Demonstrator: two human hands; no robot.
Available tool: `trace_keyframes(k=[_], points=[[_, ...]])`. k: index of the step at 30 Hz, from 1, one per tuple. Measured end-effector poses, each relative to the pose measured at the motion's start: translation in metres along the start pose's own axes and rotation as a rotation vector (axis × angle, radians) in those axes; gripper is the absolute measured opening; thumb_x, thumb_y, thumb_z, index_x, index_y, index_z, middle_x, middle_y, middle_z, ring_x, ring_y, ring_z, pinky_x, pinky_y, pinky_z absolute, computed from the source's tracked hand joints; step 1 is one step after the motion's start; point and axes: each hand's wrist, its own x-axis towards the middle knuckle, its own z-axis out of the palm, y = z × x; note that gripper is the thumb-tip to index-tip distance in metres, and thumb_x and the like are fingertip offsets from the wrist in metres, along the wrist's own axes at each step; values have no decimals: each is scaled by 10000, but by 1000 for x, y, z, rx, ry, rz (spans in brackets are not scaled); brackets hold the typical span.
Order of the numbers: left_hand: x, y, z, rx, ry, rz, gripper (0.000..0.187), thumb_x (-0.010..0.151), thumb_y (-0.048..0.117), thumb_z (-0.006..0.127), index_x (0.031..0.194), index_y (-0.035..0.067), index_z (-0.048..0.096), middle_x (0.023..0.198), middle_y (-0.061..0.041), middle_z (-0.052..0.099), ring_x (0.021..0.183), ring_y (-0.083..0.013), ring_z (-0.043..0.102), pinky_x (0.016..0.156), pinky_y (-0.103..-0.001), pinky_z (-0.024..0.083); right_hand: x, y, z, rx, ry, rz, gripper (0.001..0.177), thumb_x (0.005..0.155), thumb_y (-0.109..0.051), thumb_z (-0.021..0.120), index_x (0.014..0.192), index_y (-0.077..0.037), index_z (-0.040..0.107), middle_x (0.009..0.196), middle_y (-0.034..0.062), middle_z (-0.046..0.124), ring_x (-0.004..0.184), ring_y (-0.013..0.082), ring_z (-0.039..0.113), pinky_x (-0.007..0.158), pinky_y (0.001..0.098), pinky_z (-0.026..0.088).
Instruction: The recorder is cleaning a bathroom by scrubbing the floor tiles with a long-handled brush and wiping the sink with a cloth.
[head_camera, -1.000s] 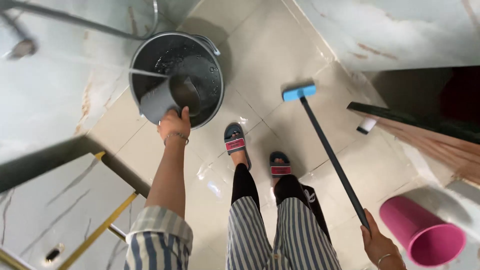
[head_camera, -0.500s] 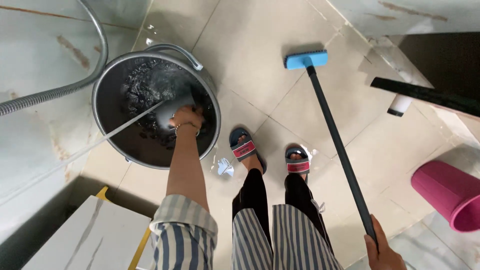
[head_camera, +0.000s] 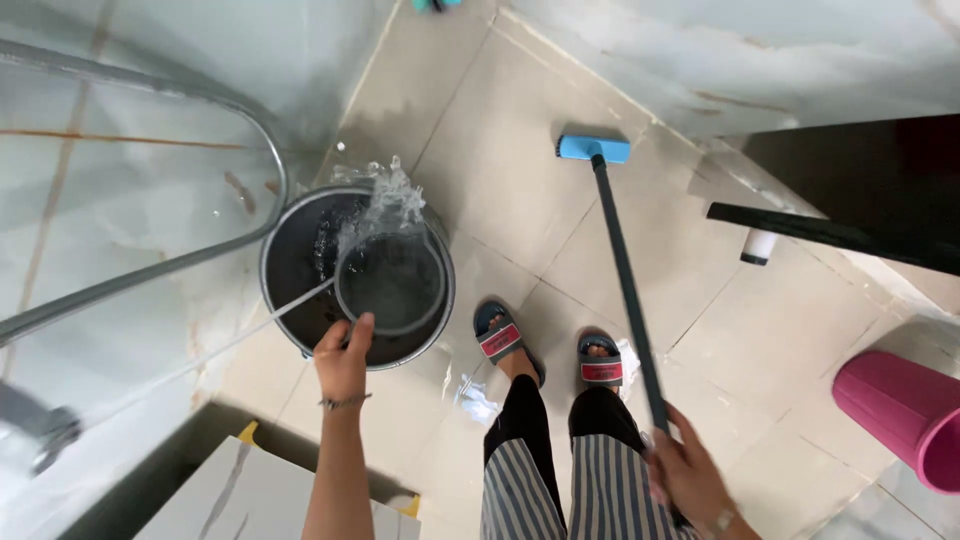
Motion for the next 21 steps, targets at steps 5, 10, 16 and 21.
trace_keyframes(k=[5,10,16,21], points=[[-38,97,-27,216,-109,167,350,880,189,805,667,19,586,600,43,484,593,-40,387,512,-259,326,-40,-103,93,605,-363,-226,327,1010,-201,558,1306,-76,499,740,63,541,607,178,559,546,337,504],[-75,175,-55,300,-162,194,277,862,185,818,721,20,645,600,53,483,581,-39,403,509,-249,332,-7,-183,174,977,-432,-373,182,1025,-182,550,1097,-22,501,794,102,569,671,227,610,594,388,560],[-117,255,-78,524,-136,467,341,851,206,835,735,-27,617,622,-15,535,583,-91,452,537,-268,399,23,-246,232,1058,-300,-258,233,1035,-201,550,1050,28,508,802,105,593,687,215,620,631,370,601],[-126,285,-88,613,-52,446,359,853,226,846,740,-38,631,619,-77,558,548,-149,461,517,-316,391,40,-257,271,1074,-341,-214,311,997,-207,570,1025,93,489,789,169,600,673,272,641,603,420,618]])
